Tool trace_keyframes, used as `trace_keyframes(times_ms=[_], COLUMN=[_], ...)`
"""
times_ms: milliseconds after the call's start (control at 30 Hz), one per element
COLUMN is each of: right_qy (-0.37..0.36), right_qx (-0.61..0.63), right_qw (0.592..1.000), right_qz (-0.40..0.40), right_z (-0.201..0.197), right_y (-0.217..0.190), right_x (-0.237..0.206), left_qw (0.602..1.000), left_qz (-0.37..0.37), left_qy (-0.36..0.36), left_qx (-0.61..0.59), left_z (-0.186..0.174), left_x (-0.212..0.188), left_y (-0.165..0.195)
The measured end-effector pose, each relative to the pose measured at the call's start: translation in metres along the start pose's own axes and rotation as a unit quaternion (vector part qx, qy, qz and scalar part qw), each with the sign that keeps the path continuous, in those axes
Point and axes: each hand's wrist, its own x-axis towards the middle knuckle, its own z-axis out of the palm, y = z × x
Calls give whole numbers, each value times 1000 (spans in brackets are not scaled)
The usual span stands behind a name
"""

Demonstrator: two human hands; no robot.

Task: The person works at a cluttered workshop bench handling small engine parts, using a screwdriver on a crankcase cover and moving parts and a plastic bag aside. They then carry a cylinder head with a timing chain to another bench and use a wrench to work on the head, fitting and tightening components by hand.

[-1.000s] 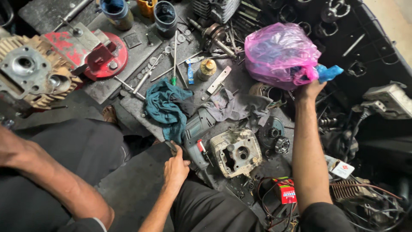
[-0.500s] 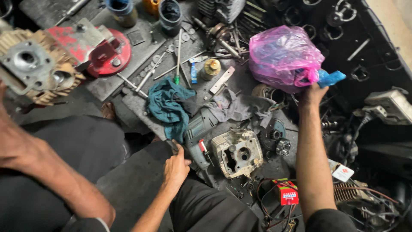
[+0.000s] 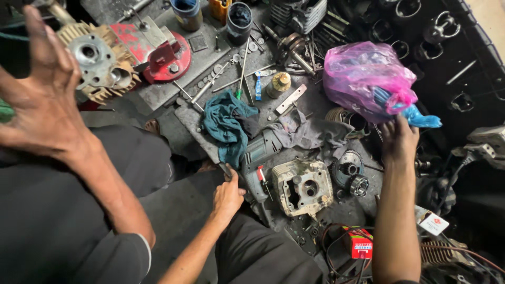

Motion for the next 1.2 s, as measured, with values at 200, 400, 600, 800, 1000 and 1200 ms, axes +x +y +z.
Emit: trace_keyframes(times_ms=[200, 400, 600, 800, 1000, 1200], right_qy=[56, 85, 88, 56, 75, 85], right_qx=[-36, -54, -42, -1, -2, -9], right_qw=[997, 994, 994, 995, 996, 996], right_qz=[-27, -43, -56, -80, -58, 6], right_z=[-63, -153, -215, -247, -276, -293], right_y=[-19, -22, -36, -35, -4, 22], right_x=[-120, -234, -324, -386, -428, -452], left_qw=[999, 977, 939, 916, 913, 829], left_qz=[23, 69, 136, 194, 188, 300], left_qy=[25, 33, 279, 287, 360, 342], left_qx=[31, 197, 145, 203, 33, -325], left_z=[17, 29, -10, 0, 14, 2], left_x=[-23, -38, -25, -27, -60, -115], left_y=[0, -5, 26, 44, 54, 96])
